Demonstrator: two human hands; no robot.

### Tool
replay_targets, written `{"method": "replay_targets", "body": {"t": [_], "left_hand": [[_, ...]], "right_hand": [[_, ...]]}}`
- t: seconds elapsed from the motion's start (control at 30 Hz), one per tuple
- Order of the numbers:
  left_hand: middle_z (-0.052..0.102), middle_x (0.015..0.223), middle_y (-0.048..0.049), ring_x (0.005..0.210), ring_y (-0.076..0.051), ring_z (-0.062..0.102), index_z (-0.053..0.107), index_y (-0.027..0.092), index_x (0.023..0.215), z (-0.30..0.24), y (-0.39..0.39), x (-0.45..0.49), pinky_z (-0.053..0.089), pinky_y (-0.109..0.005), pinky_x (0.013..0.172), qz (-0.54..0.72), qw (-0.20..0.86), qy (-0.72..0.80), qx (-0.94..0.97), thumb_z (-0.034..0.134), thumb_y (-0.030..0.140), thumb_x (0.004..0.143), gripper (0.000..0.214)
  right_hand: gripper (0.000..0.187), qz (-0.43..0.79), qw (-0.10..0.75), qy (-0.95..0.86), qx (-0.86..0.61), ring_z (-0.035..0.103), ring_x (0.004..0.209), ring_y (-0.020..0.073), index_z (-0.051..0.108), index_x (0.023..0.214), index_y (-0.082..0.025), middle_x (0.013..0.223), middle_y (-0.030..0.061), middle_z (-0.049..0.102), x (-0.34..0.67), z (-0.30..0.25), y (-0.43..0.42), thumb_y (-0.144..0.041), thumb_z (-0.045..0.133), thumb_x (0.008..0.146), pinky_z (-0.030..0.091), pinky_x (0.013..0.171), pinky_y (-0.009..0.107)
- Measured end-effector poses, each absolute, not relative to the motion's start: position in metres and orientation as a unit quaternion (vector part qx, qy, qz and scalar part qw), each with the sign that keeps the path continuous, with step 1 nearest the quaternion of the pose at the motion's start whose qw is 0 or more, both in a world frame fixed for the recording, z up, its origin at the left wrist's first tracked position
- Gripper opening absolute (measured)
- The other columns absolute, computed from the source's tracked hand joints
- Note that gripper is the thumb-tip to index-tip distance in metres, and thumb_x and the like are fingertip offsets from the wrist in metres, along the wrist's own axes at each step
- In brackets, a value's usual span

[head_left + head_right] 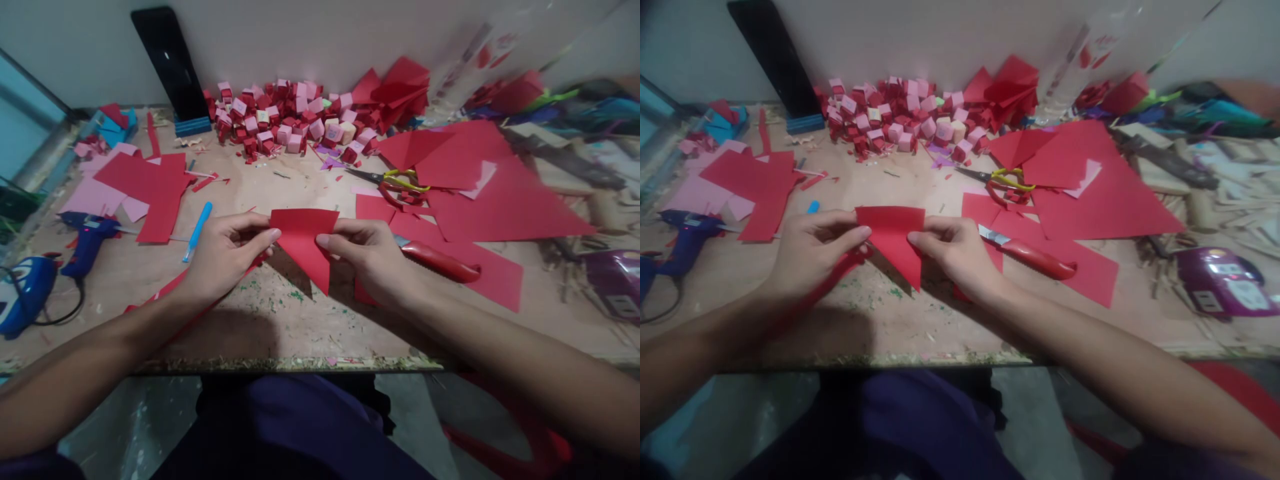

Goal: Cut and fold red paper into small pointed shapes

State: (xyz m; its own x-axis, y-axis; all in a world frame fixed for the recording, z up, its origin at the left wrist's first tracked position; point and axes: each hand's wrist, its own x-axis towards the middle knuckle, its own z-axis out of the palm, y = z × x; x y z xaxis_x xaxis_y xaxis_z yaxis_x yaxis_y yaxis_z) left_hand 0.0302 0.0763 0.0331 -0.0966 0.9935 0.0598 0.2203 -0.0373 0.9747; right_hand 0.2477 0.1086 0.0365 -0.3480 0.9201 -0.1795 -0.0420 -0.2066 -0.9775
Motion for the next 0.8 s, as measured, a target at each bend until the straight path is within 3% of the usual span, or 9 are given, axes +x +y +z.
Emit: {"method": "replay_targets", "body": {"t": [0.07,0.17,0.33,0.5,0.63,0.8], "left_hand": [[0.073,0.071,-0.0017,0.063,-0.015,0.069,0.080,0.019,0.086,0.030,0.078,0.029,0.057,-0.025,0.058,0.483,0.420,0.556,0.530,0.081,0.033,0.085,0.013],[0.077,0.078,-0.0030,0.068,-0.017,0.072,0.083,0.020,0.094,0.027,0.078,0.026,0.060,-0.028,0.064,0.491,0.459,0.537,0.509,0.081,0.032,0.084,0.015],[0.077,0.079,-0.0045,0.072,-0.020,0.074,0.084,0.024,0.093,0.029,0.076,0.019,0.061,-0.033,0.068,0.489,0.492,0.502,0.516,0.069,0.031,0.090,0.017],[0.071,0.073,-0.0044,0.063,-0.018,0.065,0.080,0.022,0.083,0.033,0.077,0.018,0.052,-0.029,0.056,0.435,0.526,0.497,0.536,0.065,0.045,0.096,0.030],[0.073,0.074,-0.0034,0.062,-0.015,0.061,0.080,0.020,0.083,0.035,0.077,0.020,0.046,-0.025,0.053,0.396,0.535,0.502,0.552,0.073,0.037,0.089,0.020],[0.074,0.072,-0.0027,0.059,-0.015,0.060,0.083,0.020,0.086,0.039,0.075,0.021,0.043,-0.025,0.052,0.391,0.463,0.526,0.597,0.072,0.033,0.089,0.017]], "right_hand": [[0.022,0.666,0.377,-0.484,-0.425,0.036,0.047,0.0068,0.070,0.065,-0.018,0.056,-0.0055,0.050,0.247,0.036,0.109,-0.028,0.082,0.080,0.028,0.045,0.025],[0.006,0.653,0.384,-0.486,-0.437,0.038,0.047,0.0076,0.081,0.080,-0.019,0.056,-0.0055,0.053,0.248,0.035,0.109,-0.025,0.080,0.079,0.029,0.044,0.024],[0.020,0.536,0.380,-0.594,-0.464,0.059,0.059,0.0152,0.088,0.091,-0.023,0.064,0.0017,0.070,0.252,0.039,0.110,-0.019,0.072,0.080,0.045,0.051,0.027],[0.023,0.476,0.374,-0.667,-0.435,0.076,0.079,0.0232,0.089,0.092,-0.024,0.092,0.0063,0.084,0.253,0.043,0.104,-0.021,0.068,0.083,0.061,0.067,0.034],[0.030,0.454,0.366,-0.692,-0.425,0.078,0.082,0.0237,0.089,0.097,-0.024,0.096,0.0055,0.085,0.253,0.041,0.100,-0.018,0.063,0.084,0.062,0.070,0.034],[0.028,0.470,0.365,-0.669,-0.446,0.074,0.077,0.0218,0.088,0.104,-0.025,0.094,0.0056,0.083,0.254,0.041,0.103,-0.022,0.064,0.089,0.058,0.064,0.033]]}}
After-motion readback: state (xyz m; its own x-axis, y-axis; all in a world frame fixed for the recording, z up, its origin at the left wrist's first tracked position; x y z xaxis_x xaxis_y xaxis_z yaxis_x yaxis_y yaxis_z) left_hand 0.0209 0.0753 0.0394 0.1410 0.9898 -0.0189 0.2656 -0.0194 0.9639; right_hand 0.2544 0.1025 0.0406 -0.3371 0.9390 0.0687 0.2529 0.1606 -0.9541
